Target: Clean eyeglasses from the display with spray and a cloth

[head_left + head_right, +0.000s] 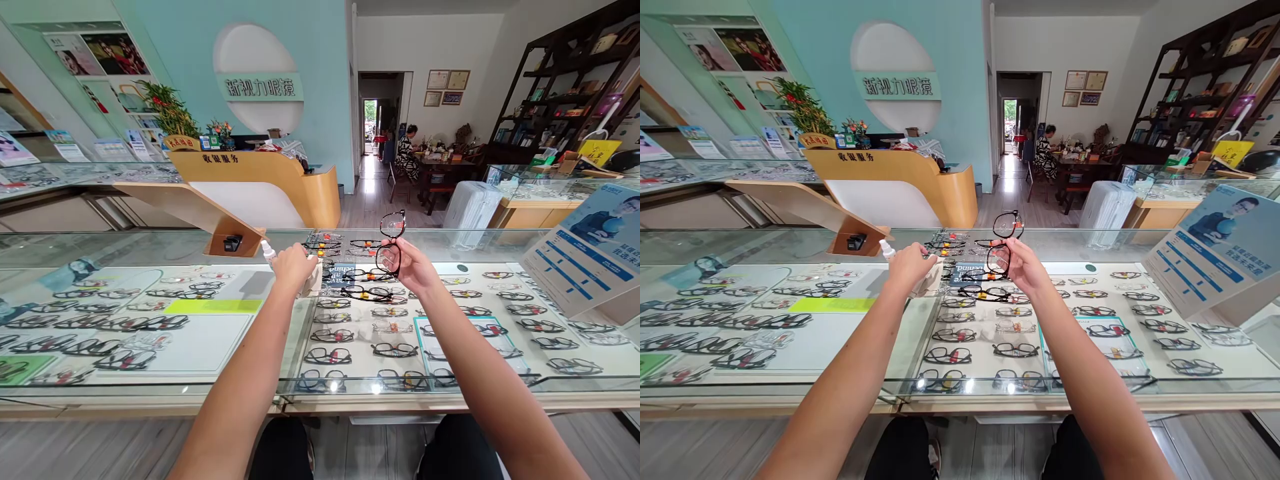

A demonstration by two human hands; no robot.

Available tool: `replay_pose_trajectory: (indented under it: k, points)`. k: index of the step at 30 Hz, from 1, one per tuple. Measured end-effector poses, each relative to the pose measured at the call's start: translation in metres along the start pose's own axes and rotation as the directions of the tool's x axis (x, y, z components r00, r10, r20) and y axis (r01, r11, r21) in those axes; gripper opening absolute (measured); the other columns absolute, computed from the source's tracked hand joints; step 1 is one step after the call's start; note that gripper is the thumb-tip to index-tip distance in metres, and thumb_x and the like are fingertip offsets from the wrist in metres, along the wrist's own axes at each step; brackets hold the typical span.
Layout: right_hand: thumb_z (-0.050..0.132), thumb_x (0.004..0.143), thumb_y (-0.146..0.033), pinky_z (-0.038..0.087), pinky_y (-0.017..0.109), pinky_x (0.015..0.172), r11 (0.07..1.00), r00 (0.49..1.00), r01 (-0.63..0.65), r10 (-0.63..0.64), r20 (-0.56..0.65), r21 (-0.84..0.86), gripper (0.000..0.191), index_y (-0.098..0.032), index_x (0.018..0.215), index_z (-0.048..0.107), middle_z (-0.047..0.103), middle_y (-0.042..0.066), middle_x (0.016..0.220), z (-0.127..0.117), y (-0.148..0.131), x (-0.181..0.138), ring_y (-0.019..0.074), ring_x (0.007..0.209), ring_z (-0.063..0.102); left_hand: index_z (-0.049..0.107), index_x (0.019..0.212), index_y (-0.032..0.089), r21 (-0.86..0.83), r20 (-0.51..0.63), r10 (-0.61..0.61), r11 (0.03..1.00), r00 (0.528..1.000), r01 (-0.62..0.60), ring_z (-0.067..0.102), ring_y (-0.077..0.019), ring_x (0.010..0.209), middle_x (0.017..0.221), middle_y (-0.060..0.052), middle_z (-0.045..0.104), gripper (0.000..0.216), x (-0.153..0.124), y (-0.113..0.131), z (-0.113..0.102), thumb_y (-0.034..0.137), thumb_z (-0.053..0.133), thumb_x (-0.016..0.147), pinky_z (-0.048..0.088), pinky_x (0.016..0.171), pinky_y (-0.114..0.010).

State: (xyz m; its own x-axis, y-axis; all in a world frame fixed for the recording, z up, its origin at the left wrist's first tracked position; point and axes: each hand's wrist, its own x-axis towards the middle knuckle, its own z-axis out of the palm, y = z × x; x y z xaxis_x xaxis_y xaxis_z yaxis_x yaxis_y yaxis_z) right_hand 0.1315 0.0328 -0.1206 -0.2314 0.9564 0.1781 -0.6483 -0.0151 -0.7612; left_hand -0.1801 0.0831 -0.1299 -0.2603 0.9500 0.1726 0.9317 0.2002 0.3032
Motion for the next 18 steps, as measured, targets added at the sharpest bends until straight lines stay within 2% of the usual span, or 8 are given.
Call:
replay_pose_trajectory:
  k: [4,8,11,14,18]
  points:
    - [0.107,0.071,-0.045,0.064,0.022,0.072,1.000,1.000,-0.006,0.006,-0.013,-0.001,0.042,-0.023,0.092,0.079,0.086,0.002,0.109,0.000,0.000,0.000,0.0129,0.085,0.077,0.079,0.085,0.021,0.045,0.098,-0.034,0.999,0.995,0.030,0.075,-0.0494,0.121,0.113,-0.023,0.085,0.024,0.004,-0.005,0.005,0.045,0.074,0.088,0.050,0.100,-0.053]
    - [0.108,0.070,-0.046,0.064,0.022,0.072,1.000,1.000,-0.015,0.015,-0.012,-0.010,0.042,-0.024,0.091,0.079,0.087,0.000,0.109,0.000,0.000,-0.001,0.0127,0.084,0.076,0.082,0.086,0.022,0.010,0.120,-0.062,0.998,0.991,0.061,0.075,-0.0511,0.121,0.112,-0.024,0.085,0.018,0.007,-0.010,0.008,0.039,0.079,0.080,0.050,0.098,-0.054]
    - [0.107,0.072,-0.046,0.063,0.022,0.072,1.000,1.000,-0.011,0.010,-0.014,-0.018,0.041,-0.024,0.092,0.079,0.087,0.001,0.110,0.000,0.000,-0.001,0.0128,0.085,0.076,0.077,0.077,0.021,-0.038,0.117,-0.085,0.995,0.989,0.090,0.075,-0.0528,0.119,0.108,-0.026,0.084,0.009,0.008,-0.011,0.008,0.030,0.079,0.076,0.050,0.096,-0.055]
    - [0.105,0.074,-0.045,0.063,0.023,0.072,1.000,1.000,-0.007,0.007,-0.013,-0.027,0.040,-0.023,0.093,0.078,0.086,0.002,0.113,-0.001,0.000,-0.001,0.0136,0.086,0.076,0.065,0.072,0.023,-0.124,0.075,-0.099,0.986,0.992,0.107,0.074,-0.0507,0.114,0.105,-0.025,0.083,0.012,0.006,-0.009,0.003,0.025,0.075,0.079,0.050,0.093,-0.053]
    - [0.104,0.075,-0.045,0.063,0.024,0.073,0.999,1.000,-0.004,0.004,-0.009,-0.037,0.038,-0.024,0.092,0.078,0.086,0.002,0.113,-0.001,-0.001,-0.001,0.0139,0.087,0.076,0.054,0.083,0.026,-0.296,-0.058,-0.120,0.950,0.991,0.098,0.072,-0.0408,0.105,0.102,-0.017,0.078,0.015,0.000,-0.003,-0.014,0.033,0.058,0.097,0.047,0.088,-0.046]
